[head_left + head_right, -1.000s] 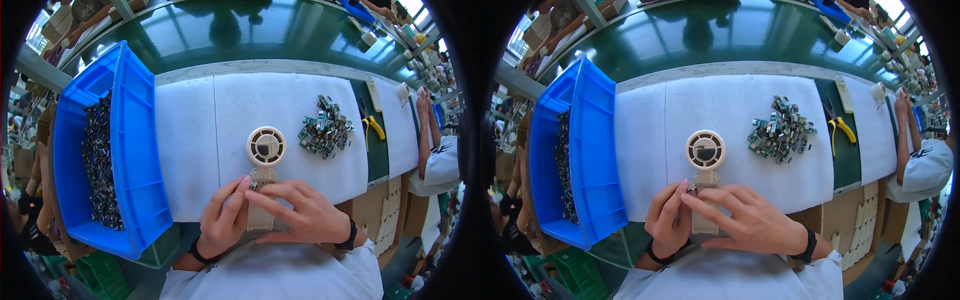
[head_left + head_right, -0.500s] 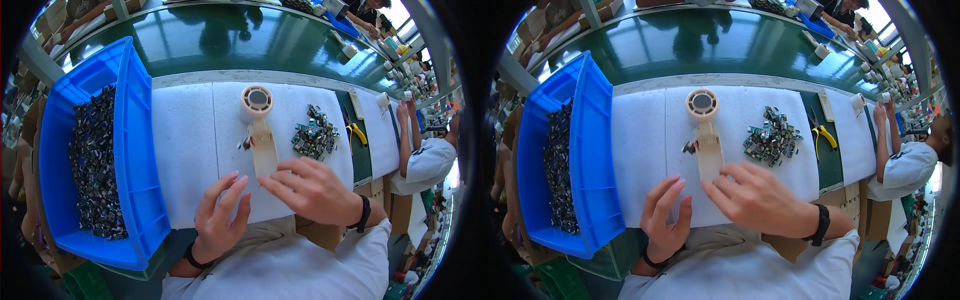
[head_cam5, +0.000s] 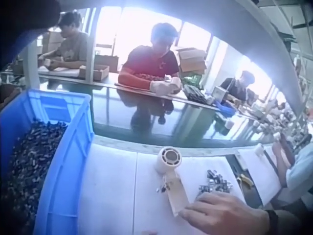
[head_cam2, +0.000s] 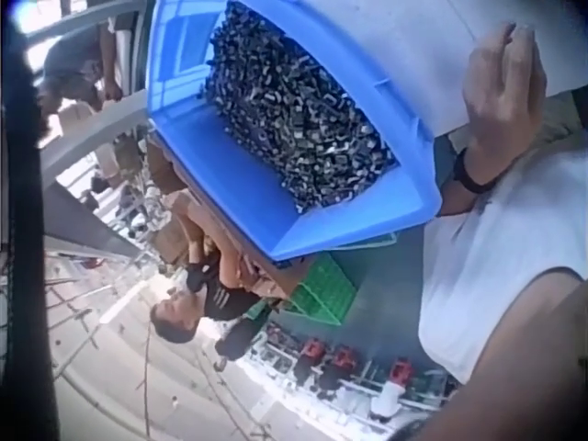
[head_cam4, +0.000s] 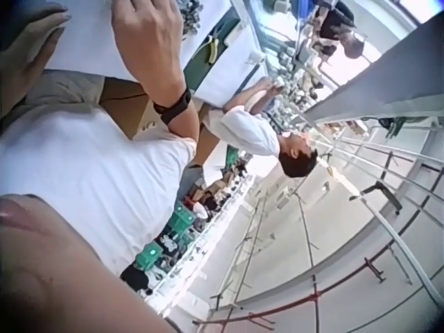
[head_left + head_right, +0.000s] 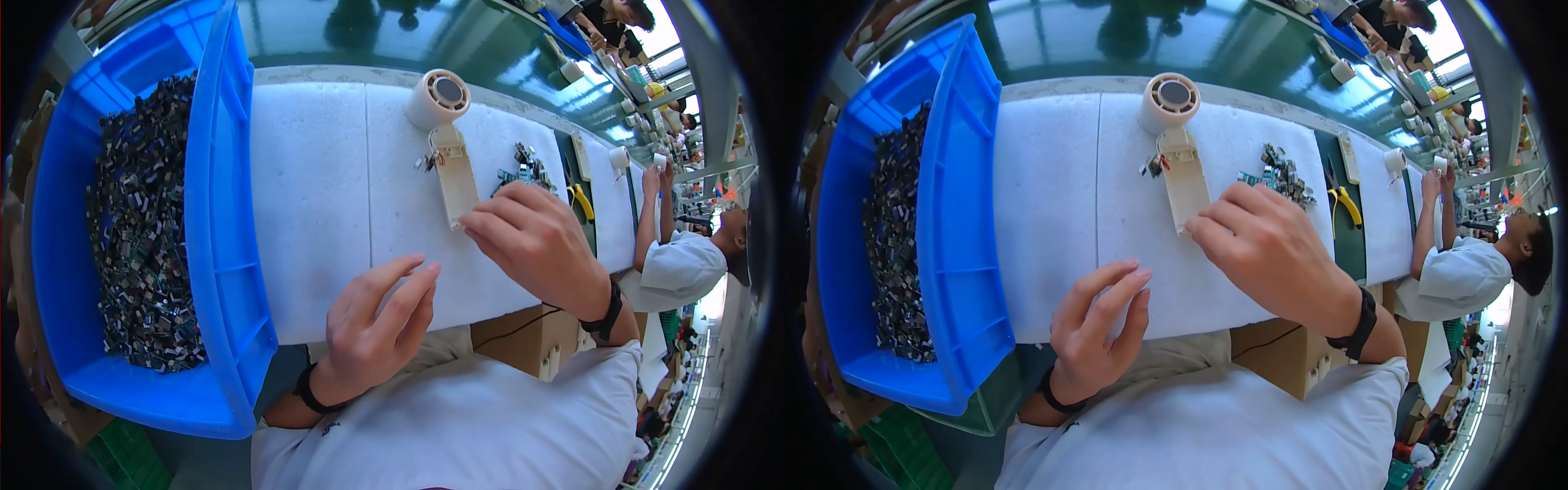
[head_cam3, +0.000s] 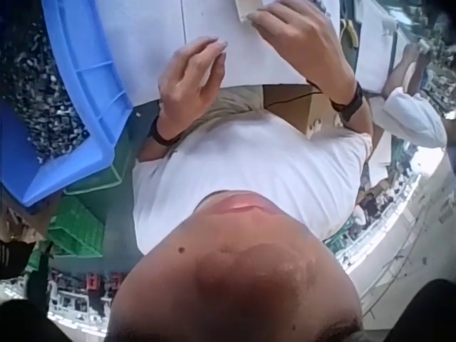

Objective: Assembling small electronic components into white plastic circular housings on a production line.

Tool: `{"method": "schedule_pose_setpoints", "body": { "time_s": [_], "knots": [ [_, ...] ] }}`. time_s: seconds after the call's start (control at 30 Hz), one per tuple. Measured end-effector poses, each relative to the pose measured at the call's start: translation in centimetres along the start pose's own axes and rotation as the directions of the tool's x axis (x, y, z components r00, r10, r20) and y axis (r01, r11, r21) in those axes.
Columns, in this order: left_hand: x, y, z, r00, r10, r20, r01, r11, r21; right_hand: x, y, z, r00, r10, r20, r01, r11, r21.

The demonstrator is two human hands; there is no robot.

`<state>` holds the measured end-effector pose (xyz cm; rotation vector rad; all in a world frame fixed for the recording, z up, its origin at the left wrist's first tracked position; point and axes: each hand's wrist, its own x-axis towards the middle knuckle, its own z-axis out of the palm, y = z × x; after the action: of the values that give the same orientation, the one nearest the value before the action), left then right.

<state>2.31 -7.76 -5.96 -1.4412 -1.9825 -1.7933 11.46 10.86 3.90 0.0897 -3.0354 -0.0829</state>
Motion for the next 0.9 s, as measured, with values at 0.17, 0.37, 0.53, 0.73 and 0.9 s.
{"method": "schedule_pose_setpoints", "body": {
  "time_s": [0.17, 0.37, 0.53, 0.73, 0.9],
  "knots": [
    [-0.5, -0.1, 0.1, 1.0, -0.005, 0.007, 0.005, 1.0, -0.004, 0.1, 0.2, 0.6, 1.0, 0.008, -0.011, -0.008, 1.0, 0.011],
    [-0.4, -0.1, 0.2, 1.0, 0.019, 0.004, -0.019, 1.0, 0.008, 0.4, 0.1, 1.0, 1.0, 0.002, 0.024, -0.002, 1.0, -0.001],
    [-0.3, -0.2, 0.2, 0.999, 0.036, 0.007, -0.036, 0.999, 0.003, 0.2, 0.2, 0.9, 1.0, 0.014, 0.023, -0.013, 1.0, -0.02],
    [-0.6, -0.2, 0.3, 0.998, 0.062, 0.007, -0.062, 0.998, 0.026, -0.1, 0.5, -0.5, 1.0, 0.004, -0.026, -0.006, 0.995, -0.098],
    [-0.6, -0.2, 0.4, 0.995, 0.1, 0.008, -0.101, 0.994, 0.04, -0.1, 1.8, -2.3, 1.0, 0.003, -0.017, -0.004, 0.997, -0.082]
  ]
}}
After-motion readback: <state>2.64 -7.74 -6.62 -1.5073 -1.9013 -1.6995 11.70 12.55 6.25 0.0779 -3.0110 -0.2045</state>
